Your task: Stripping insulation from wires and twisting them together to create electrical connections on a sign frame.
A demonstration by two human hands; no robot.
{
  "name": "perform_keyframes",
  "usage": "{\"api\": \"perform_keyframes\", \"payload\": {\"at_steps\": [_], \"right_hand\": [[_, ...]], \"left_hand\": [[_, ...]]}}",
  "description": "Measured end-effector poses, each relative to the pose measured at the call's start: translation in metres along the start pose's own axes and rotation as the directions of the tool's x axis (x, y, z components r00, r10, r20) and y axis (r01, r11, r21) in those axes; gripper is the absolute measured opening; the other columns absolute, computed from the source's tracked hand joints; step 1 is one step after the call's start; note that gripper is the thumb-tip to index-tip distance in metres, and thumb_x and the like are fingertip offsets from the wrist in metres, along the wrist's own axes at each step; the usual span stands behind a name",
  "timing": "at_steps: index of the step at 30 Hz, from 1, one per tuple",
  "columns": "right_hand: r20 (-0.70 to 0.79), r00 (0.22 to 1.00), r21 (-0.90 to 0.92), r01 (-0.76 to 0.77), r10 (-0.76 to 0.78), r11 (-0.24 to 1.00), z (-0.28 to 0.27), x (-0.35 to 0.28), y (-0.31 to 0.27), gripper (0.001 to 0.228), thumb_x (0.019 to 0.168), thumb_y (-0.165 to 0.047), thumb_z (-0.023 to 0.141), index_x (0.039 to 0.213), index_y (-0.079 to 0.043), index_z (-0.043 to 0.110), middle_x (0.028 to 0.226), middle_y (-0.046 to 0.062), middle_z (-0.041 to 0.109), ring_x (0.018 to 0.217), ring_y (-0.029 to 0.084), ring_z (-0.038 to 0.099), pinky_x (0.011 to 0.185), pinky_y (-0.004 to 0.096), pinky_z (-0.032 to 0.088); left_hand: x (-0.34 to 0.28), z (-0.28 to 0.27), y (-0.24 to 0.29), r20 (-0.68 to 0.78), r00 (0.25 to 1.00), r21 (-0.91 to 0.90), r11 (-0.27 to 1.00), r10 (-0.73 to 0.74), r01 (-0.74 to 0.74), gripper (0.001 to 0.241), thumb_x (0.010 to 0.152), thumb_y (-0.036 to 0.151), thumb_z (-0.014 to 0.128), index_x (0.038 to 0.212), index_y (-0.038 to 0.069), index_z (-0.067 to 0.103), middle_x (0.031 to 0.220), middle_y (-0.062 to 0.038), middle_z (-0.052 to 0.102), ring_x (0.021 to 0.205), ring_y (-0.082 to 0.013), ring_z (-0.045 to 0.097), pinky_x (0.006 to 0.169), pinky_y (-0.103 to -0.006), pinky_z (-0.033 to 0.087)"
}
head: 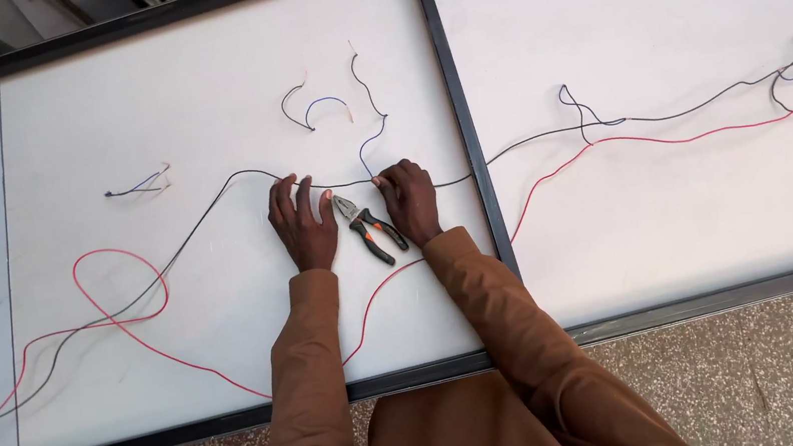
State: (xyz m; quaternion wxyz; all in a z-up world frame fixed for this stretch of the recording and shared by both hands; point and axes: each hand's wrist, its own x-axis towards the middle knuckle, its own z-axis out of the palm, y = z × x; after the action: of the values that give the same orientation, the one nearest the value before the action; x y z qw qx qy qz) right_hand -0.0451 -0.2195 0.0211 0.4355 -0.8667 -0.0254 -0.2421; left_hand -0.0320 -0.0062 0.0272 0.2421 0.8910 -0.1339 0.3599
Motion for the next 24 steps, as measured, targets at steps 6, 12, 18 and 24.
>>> {"api": "perform_keyframes", "payload": {"at_steps": [6, 12, 18, 24], "right_hand": [[-0.127, 0.989, 0.060, 0.082, -0.074, 0.995, 0.001, 0.000, -0.003, 0.016, 0.114, -0.021, 0.074, 0.102, -0.011, 0.075, 0.087, 0.007, 0.061, 0.087, 0.035, 0.068, 0.083, 0.046, 0.054], [-0.198, 0.958, -0.110, 0.186, -0.205, 0.976, -0.004, 0.001, -0.011, 0.008, 0.114, -0.018, 0.073, 0.107, -0.015, 0.074, 0.093, 0.001, 0.060, 0.100, 0.031, 0.068, 0.092, 0.045, 0.051], [-0.250, 0.933, -0.203, 0.210, -0.258, 0.956, 0.005, -0.003, -0.012, 0.008, 0.115, -0.020, 0.072, 0.114, -0.012, 0.072, 0.110, 0.009, 0.063, 0.127, 0.041, 0.067, 0.118, 0.058, 0.047], [-0.225, 0.910, -0.262, 0.287, -0.347, 0.921, 0.007, -0.014, -0.020, 0.020, 0.112, -0.011, 0.071, 0.132, -0.008, 0.073, 0.112, 0.013, 0.063, 0.119, 0.044, 0.068, 0.108, 0.056, 0.053]], "left_hand": [[-0.015, 0.020, -0.023, 0.167, 0.969, -0.039, 0.981, -0.181, 0.190, 0.022, 0.116, 0.033, 0.075, 0.106, 0.015, 0.071, 0.106, -0.001, 0.063, 0.111, -0.0318, 0.071, 0.095, -0.0513, 0.054], [0.000, 0.013, -0.015, 0.233, 0.953, -0.090, 0.971, -0.196, 0.221, 0.019, 0.113, 0.030, 0.076, 0.119, 0.012, 0.076, 0.118, -0.007, 0.070, 0.119, -0.0368, 0.070, 0.097, -0.0556, 0.054], [0.001, 0.016, -0.030, 0.302, 0.927, -0.120, 0.956, -0.222, 0.268, 0.023, 0.108, 0.024, 0.076, 0.129, 0.016, 0.075, 0.122, -0.005, 0.068, 0.122, -0.0357, 0.067, 0.098, -0.0555, 0.052], [0.037, 0.019, -0.049, 0.384, 0.909, -0.215, 0.942, -0.161, 0.257, 0.047, 0.107, 0.016, 0.073, 0.152, 0.007, 0.066, 0.139, -0.021, 0.067, 0.123, -0.0473, 0.068, 0.099, -0.0611, 0.056]]}}
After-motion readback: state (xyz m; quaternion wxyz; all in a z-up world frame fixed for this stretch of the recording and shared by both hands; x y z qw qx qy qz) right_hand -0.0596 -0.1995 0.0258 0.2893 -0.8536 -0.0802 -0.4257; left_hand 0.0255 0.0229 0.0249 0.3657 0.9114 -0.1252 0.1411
